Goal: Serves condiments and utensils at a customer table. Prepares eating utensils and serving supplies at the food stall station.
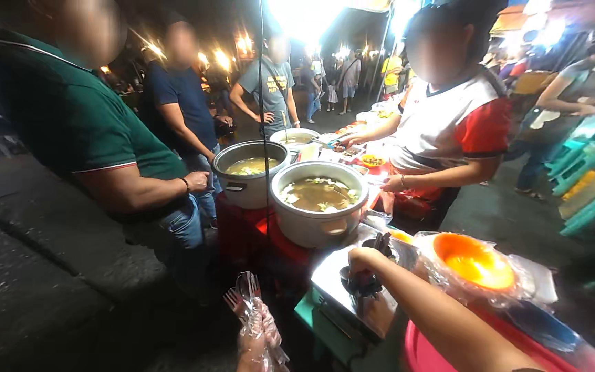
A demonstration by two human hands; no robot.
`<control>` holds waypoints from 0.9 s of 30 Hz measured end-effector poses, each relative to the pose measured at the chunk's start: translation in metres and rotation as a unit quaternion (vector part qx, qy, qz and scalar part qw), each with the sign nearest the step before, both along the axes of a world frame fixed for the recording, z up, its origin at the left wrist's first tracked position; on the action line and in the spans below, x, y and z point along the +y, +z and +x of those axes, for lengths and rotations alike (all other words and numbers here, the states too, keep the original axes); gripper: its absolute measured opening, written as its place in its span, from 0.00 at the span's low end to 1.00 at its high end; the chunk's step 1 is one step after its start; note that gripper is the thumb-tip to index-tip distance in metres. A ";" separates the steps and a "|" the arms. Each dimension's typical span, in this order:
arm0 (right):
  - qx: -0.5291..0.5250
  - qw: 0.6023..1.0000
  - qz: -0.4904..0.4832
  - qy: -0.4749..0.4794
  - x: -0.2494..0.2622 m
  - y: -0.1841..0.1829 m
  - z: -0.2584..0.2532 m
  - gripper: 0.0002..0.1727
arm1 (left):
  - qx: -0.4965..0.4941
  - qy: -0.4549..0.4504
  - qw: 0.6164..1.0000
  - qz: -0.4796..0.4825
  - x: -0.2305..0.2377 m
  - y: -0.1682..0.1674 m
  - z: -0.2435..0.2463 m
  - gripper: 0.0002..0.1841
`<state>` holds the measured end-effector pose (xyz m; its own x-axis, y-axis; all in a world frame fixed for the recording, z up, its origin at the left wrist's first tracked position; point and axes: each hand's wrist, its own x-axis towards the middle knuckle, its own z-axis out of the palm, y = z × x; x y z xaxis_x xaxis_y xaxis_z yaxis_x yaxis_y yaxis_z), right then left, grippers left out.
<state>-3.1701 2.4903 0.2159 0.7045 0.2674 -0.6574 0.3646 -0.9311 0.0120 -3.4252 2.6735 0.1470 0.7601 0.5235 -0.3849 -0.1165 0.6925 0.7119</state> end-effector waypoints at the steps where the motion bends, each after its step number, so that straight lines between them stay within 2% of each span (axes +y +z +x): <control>1: 0.004 1.000 -0.017 0.006 0.004 -0.004 -0.001 0.32 | 0.000 -0.002 1.000 -0.001 0.001 0.000 -0.001 0.25; 6: 0.008 0.996 -0.059 0.061 0.009 -0.001 -0.007 0.33 | 0.003 0.011 1.000 -0.016 0.008 -0.001 -0.010 0.24; 9: 0.024 0.995 -0.045 0.086 -0.001 0.007 -0.017 0.26 | -0.001 0.010 1.000 -0.015 0.010 -0.001 -0.014 0.24; 11: 0.006 0.995 -0.035 0.089 -0.013 0.007 -0.012 0.24 | -0.007 0.011 1.000 -0.011 0.010 0.001 -0.015 0.24; 15: -0.038 0.993 -0.071 0.084 -0.021 0.041 -0.021 0.22 | -0.010 0.006 1.000 -0.010 0.012 0.003 -0.015 0.24; 18: -0.028 0.991 -0.088 0.093 -0.012 0.048 -0.027 0.21 | 0.001 -0.008 1.000 -0.008 0.010 0.009 -0.010 0.23; 22: -0.003 0.994 -0.051 0.093 -0.001 0.018 -0.007 0.26 | 0.004 -0.036 0.999 0.004 0.003 0.019 -0.006 0.22; 25: -0.043 0.995 -0.055 0.076 0.013 0.021 -0.016 0.34 | -0.020 -0.069 0.997 0.028 0.001 0.021 -0.005 0.22; 27: -0.078 0.993 0.042 0.080 0.023 0.032 -0.025 0.32 | -0.032 -0.082 0.995 0.038 0.000 0.020 -0.002 0.21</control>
